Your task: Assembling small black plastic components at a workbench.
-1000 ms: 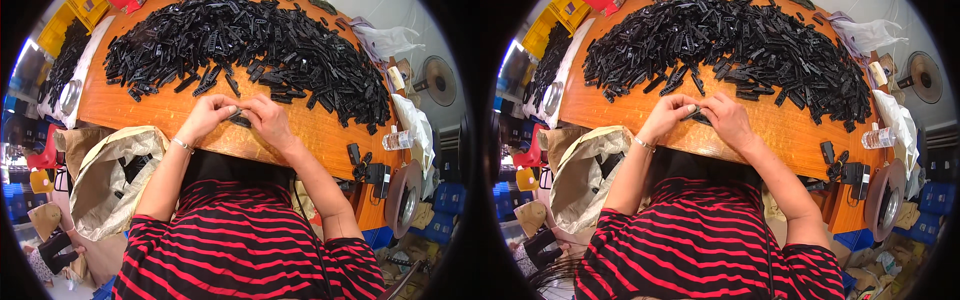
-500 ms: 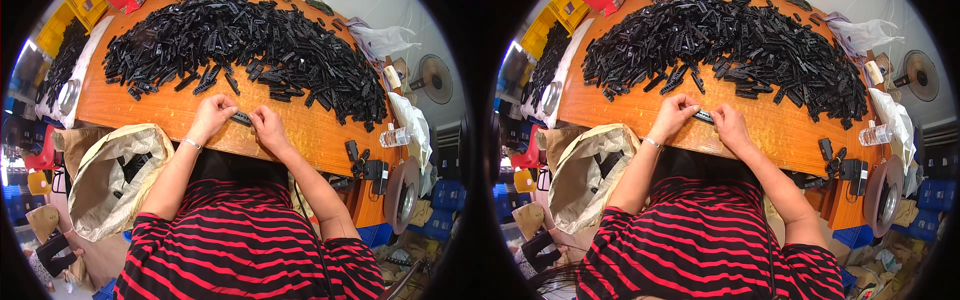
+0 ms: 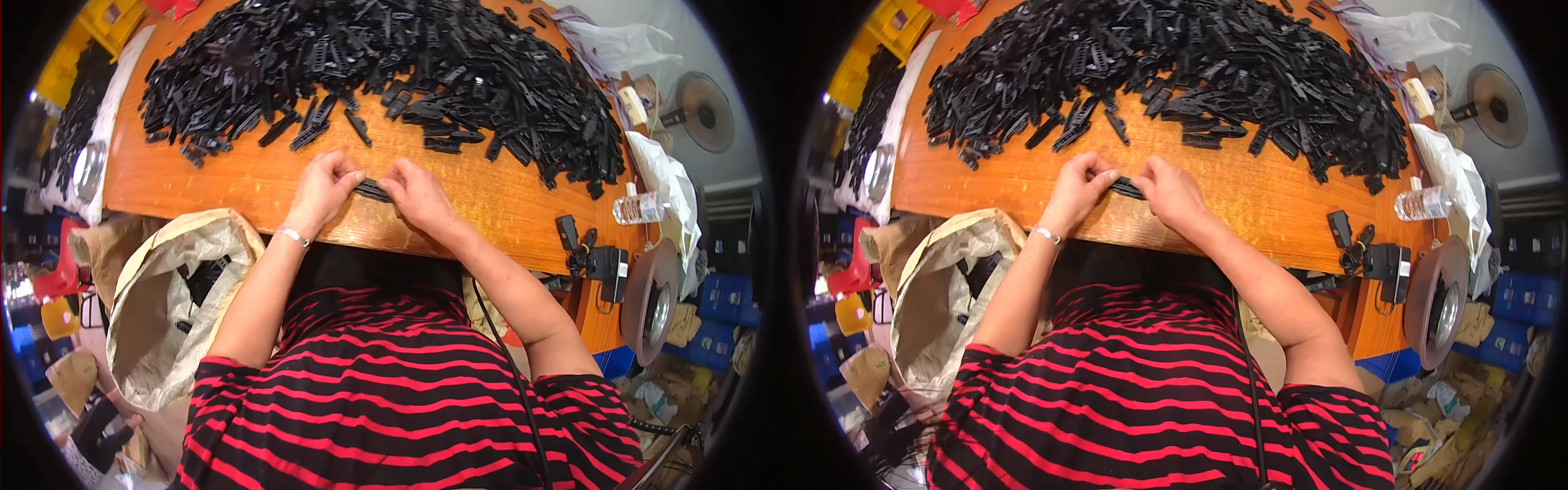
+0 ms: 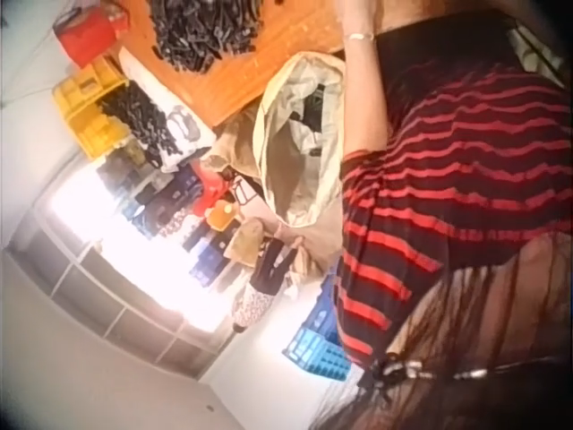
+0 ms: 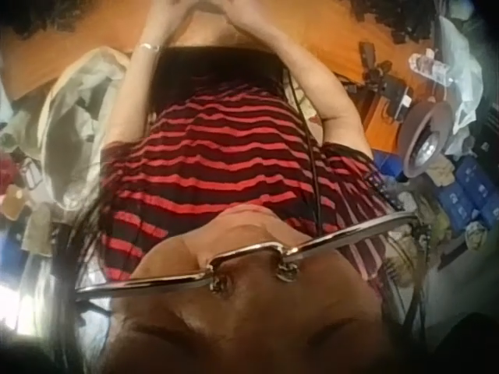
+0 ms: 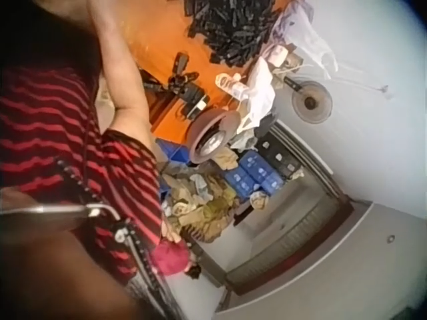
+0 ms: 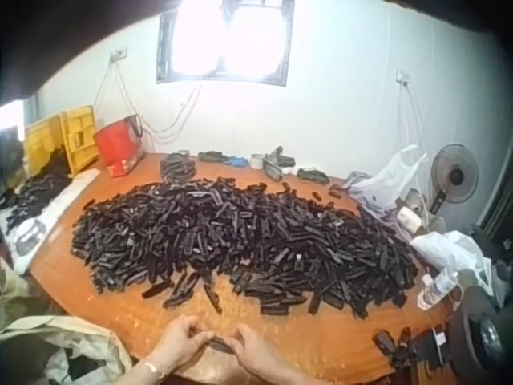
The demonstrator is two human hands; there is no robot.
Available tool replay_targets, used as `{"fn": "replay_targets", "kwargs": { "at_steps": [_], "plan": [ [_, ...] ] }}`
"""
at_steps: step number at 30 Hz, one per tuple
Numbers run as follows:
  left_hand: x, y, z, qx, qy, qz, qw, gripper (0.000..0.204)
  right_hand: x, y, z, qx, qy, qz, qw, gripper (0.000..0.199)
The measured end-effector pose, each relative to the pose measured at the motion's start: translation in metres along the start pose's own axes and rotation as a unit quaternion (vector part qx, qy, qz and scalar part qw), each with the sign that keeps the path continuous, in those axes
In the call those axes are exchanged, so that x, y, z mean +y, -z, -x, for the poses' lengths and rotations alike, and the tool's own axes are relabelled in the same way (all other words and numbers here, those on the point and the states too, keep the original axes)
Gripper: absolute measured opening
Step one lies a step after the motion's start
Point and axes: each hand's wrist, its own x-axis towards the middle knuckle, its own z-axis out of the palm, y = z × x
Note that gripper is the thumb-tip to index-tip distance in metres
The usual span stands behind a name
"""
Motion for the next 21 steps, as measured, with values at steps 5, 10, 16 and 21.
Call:
{"fn": "replay_targets", "kwargs": {
  "at_steps": [5,10,16,21],
  "plan": [
    [-0.002,-0.008,0.009,0.038,-0.082,-0.053,0.995,0.015,0.001,-0.003,0.000,-0.009,-0.003,0.023,1.000,0.024],
    [0.002,0.003,0.014,0.030,-0.060,-0.077,0.995,0.015,0.001,-0.004,0.004,0.005,0.011,0.009,1.000,0.026],
    [0.031,0.082,0.090,0.063,-0.063,-0.047,0.995,0.011,0.017,0.016,0.020,-0.031,-0.005,-0.036,0.999,0.020],
    [0.042,0.186,0.172,0.124,0.047,-0.230,0.964,0.011,0.046,0.054,-0.003,0.133,0.075,0.127,0.980,0.013]
  ]
}}
